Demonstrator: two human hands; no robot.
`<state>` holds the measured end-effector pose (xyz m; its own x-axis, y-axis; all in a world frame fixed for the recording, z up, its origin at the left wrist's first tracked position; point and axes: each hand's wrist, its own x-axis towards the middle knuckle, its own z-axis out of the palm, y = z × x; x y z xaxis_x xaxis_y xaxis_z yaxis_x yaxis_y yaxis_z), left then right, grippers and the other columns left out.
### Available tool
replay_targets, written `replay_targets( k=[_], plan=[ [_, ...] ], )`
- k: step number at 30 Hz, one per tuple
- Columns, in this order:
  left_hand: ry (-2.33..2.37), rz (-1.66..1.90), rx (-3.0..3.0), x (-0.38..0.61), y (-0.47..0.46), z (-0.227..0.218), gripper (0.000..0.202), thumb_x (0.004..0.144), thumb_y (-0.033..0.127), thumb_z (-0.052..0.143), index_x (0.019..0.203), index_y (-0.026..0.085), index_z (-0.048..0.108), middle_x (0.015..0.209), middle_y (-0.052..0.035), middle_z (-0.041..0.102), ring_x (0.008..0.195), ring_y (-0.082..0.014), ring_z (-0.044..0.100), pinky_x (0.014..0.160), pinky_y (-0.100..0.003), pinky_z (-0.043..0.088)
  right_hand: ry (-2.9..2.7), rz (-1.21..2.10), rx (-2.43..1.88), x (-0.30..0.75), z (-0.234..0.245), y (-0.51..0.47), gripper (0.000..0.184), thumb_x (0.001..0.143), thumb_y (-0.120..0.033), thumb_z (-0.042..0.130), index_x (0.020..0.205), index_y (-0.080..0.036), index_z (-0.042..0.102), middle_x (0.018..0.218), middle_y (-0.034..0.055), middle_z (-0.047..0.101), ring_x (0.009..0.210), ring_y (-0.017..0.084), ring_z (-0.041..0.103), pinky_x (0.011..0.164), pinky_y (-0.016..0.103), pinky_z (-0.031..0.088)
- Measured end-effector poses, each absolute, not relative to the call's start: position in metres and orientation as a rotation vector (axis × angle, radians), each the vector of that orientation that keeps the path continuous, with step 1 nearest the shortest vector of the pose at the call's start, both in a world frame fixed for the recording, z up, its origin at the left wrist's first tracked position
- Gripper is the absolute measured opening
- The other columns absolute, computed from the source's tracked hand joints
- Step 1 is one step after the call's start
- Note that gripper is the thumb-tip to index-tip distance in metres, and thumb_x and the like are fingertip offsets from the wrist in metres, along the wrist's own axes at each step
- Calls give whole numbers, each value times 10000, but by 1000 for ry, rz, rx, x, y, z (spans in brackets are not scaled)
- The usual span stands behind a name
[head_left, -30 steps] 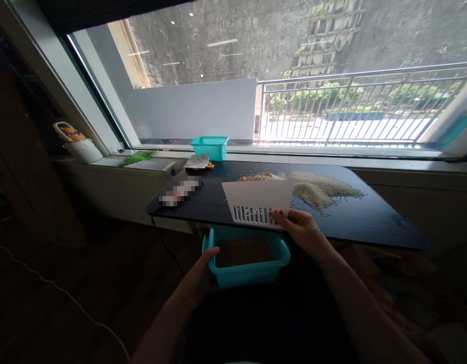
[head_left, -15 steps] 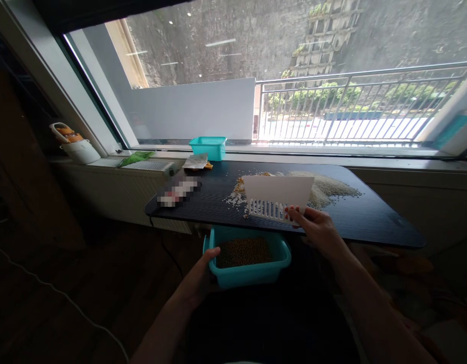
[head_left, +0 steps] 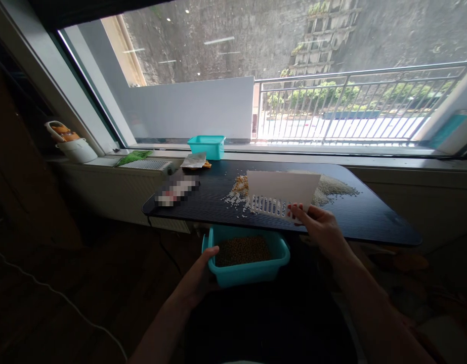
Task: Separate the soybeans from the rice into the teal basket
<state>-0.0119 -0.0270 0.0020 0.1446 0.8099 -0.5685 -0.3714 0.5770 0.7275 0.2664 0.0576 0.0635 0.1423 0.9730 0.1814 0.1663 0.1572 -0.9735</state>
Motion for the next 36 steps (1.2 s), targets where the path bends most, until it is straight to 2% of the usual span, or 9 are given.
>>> replay_targets(
  k=[17, 24, 28, 31, 36],
  plan=[
    [1129, 893, 484, -9, -28, 3, 698, 828, 541, 577, 1413, 187, 437, 1358, -164, 588, 1157, -337, 612, 877, -449, 533, -1310, 928, -1254, 265, 63, 58, 519, 555, -695, 766, 714, -201, 769, 731, 54, 734, 707, 224, 658, 614, 335, 544],
    [1135, 890, 479, -10, -27, 3, 700, 842, 526, 561, 1438, 199, 395, 1336, -154, 604, 1147, -333, 618, 874, -446, 535, -1362, 927, -1273, 269, 68, 43, 496, 566, -693, 765, 566, -199, 713, 659, 44, 704, 687, 218, 648, 638, 309, 521],
    [1115, 887, 478, -10, -27, 2, 696, 852, 533, 544, 1438, 189, 391, 1313, -154, 619, 1155, -330, 614, 882, -450, 531, -1272, 996, -1299, 280, 68, 37, 466, 559, -641, 802, 661, -188, 757, 688, 47, 722, 666, 211, 652, 595, 298, 526],
    [1118, 882, 480, -9, -26, 2, 680, 849, 535, 545, 1419, 186, 418, 1339, -150, 603, 1170, -337, 604, 877, -454, 531, -1143, 895, -1289, 284, 66, 48, 479, 540, -619, 819, 731, -183, 773, 721, 46, 734, 666, 201, 657, 562, 294, 542],
    [1144, 875, 469, -9, -26, 2, 669, 834, 531, 558, 1391, 175, 456, 1337, -149, 604, 1183, -349, 595, 869, -450, 532, -1061, 792, -1281, 284, 61, 82, 438, 544, -571, 817, 731, -178, 769, 710, 34, 724, 670, 169, 646, 546, 263, 543]
  ],
)
